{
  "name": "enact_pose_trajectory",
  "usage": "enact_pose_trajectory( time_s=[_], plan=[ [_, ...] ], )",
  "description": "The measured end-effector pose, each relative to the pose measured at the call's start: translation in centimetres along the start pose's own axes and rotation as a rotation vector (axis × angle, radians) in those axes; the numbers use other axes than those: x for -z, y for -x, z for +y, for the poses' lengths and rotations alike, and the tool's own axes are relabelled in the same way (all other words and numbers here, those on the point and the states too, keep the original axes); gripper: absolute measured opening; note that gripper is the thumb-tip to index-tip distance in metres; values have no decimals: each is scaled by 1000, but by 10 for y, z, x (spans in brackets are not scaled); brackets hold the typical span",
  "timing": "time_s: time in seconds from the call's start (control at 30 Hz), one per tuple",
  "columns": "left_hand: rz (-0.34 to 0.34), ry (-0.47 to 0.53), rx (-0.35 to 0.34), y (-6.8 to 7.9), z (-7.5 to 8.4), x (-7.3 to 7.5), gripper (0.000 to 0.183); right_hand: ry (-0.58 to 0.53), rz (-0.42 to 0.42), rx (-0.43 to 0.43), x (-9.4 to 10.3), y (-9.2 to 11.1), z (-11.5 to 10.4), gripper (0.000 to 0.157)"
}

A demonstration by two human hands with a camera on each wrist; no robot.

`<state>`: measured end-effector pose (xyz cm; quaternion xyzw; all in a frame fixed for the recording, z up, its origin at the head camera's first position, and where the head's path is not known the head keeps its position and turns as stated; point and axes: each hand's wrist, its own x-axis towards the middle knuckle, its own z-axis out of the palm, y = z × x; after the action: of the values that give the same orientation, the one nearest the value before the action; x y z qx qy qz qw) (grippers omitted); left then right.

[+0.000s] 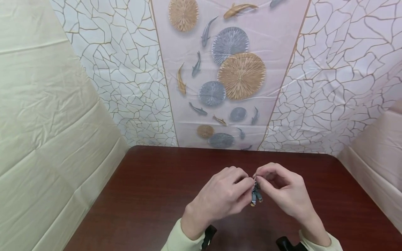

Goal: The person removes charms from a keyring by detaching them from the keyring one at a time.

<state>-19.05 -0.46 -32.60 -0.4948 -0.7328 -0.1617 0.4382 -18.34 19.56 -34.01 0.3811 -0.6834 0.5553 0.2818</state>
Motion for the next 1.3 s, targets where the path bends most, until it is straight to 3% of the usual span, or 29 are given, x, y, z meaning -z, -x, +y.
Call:
enact_pose_trajectory(
  time_s=[0.2,0.53,0.77,1.13,1.3],
  plan=[
    [36,-17,-15,-1,0,-2,6,-76,-13,37,-1,-1,1,32],
    [70,-52,-7,0,-1,-2,5,-41,21,40,0,-2,0,31],
    [80,-46,2,0,-2,-1,6,-55,-24,76,1,-3,-2,27],
    [73,147,7,-1,-4,2,8,-110,-91,159,-3,-7,-10,21],
    [37,234,27,0,-4,5,8,-112,-93,205,-6,-11,-17,16]
  ],
)
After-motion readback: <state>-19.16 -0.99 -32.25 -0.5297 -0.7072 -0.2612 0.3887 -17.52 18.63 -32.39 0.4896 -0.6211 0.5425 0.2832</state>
